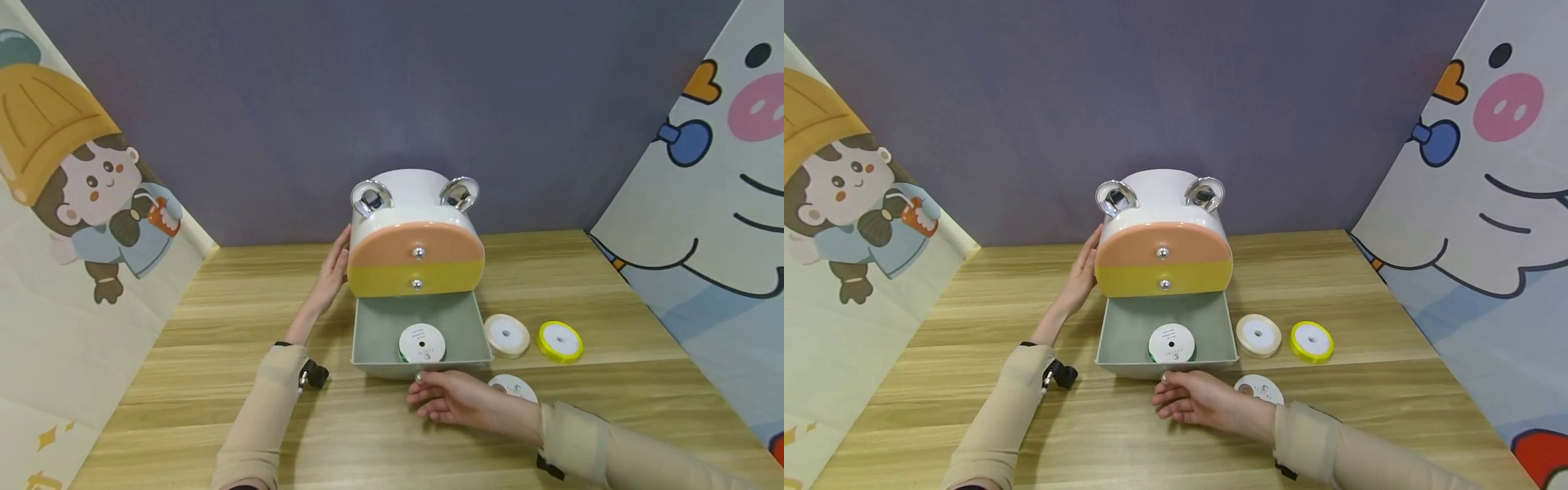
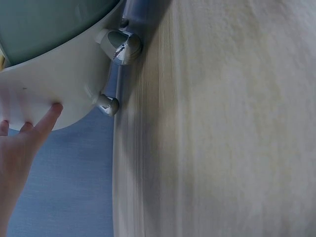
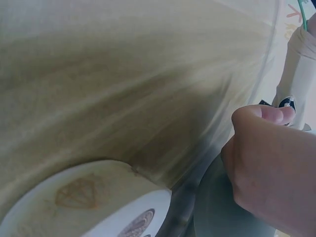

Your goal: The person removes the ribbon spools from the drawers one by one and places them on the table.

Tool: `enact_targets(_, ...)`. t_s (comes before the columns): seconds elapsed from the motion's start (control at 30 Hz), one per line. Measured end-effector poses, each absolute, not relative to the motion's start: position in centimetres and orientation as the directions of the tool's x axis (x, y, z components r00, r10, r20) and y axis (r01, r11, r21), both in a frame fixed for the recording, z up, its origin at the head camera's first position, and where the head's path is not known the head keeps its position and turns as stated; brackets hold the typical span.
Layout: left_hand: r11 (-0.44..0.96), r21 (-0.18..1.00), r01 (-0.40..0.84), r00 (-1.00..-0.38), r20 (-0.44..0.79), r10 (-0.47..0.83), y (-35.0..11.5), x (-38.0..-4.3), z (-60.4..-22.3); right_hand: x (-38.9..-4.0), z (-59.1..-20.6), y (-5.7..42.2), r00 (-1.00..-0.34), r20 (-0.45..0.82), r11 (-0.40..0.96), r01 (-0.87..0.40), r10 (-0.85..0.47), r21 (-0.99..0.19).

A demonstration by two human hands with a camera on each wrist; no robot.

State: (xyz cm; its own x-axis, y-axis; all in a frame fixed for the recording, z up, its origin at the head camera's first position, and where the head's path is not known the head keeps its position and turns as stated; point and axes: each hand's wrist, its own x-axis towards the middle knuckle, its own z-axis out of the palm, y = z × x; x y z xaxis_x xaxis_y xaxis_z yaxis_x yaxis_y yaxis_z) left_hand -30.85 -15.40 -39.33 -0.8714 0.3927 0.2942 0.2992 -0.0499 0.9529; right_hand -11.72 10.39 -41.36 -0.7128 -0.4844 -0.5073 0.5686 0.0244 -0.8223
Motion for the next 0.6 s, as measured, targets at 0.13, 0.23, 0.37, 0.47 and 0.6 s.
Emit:
enact_targets(0.13,-0.052,0.953,0.299,-0.871,0.295,0.393,-15.4,-30.9,-39.4,-11.5,-41.5,10.5,-0.715,-0.503,0.025,0.564,-0.485,-0.826)
enact_targets(0.23,-0.050,0.953,0.298,-0.871,0.293,0.393,-15.4,-30.9,-39.4,-11.4,-41.6,10.6,-0.719,-0.502,0.028,0.559,-0.481,-0.829)
enact_targets(0.37,-0.048,0.954,0.295,-0.873,0.289,0.392,-15.3,-30.8,-39.4,-11.2,-41.8,10.6,-0.723,-0.498,0.060,0.539,-0.479,-0.840)
enact_targets(0.47,-0.047,0.955,0.292,-0.874,0.287,0.391,-15.4,-30.8,-39.3,-10.8,-41.8,10.8,-0.692,-0.493,0.119,0.514,-0.528,-0.849)
enact_targets(0.6,-0.047,0.953,0.298,-0.872,0.292,0.393,-15.4,-30.8,-39.3,-10.3,-41.2,11.5,-0.585,-0.448,0.203,0.437,-0.676,-0.876)
